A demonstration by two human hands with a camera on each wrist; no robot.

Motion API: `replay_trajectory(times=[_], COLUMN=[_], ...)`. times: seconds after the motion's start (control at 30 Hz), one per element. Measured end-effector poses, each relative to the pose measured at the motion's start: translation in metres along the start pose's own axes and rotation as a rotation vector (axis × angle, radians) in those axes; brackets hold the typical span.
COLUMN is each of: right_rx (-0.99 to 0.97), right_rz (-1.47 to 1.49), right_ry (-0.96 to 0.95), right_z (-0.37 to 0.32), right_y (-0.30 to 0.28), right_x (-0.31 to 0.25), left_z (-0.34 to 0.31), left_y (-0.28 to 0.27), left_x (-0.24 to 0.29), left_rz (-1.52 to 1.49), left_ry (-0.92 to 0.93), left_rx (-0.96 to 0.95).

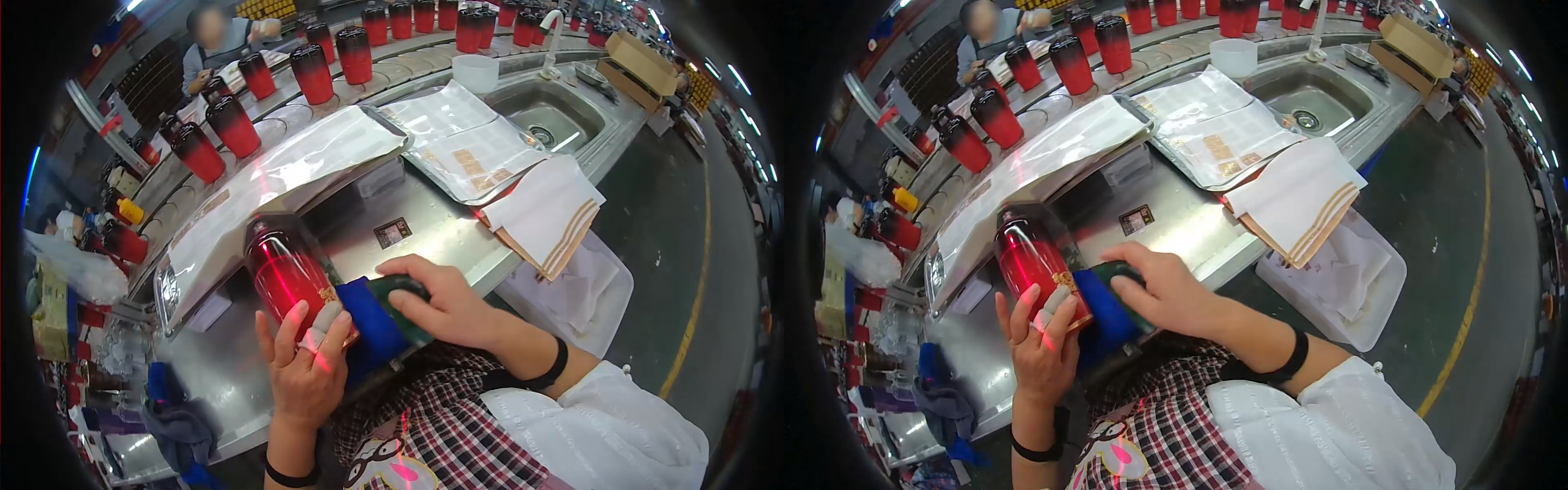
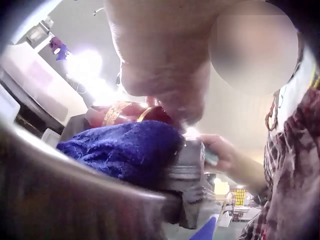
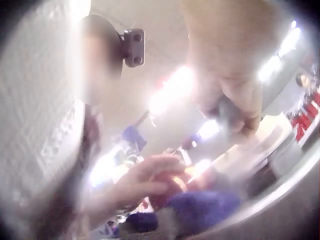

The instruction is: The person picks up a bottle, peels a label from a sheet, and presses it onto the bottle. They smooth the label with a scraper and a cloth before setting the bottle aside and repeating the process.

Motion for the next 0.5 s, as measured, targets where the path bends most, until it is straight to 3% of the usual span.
replay_trajectory(times=[0.03,0.07,0.2,0.27,0.33,0.4,0.5], right_rx=[-0.033,0.030,0.044,0.010,-0.139,-0.290,-0.524], right_rz=[-0.006,-0.239,-0.635,-0.905,-1.088,-1.261,-1.344], right_ry=[0.111,-0.083,-0.161,-0.007,0.341,0.574,0.674], right_z=[0.000,0.001,0.013,0.025,0.050,0.079,0.119], right_y=[-0.015,-0.027,-0.098,-0.147,-0.187,-0.201,-0.206], right_x=[-0.008,-0.001,-0.003,0.024,0.048,0.071,0.118], left_z=[-0.001,-0.004,-0.014,-0.019,-0.025,-0.029,-0.031], left_y=[0.001,0.002,0.000,-0.002,0.001,0.004,0.007], left_x=[0.000,0.000,-0.002,-0.007,-0.011,-0.016,-0.020], left_rz=[-0.012,-0.028,-0.139,-0.213,-0.287,-0.354,-0.364], left_ry=[-0.008,-0.017,-0.025,-0.010,-0.018,-0.044,-0.051], left_rx=[-0.002,-0.007,-0.013,0.010,0.039,0.081,0.102])
Point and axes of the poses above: each hand's wrist, its own z-axis towards the middle knuckle, its own y-axis out of the palm, x = y × z, the point moved 1 cm from there along z, towards the middle knuckle, and after that the axes turned 8 degrees about -x, right-handed, at the moved point
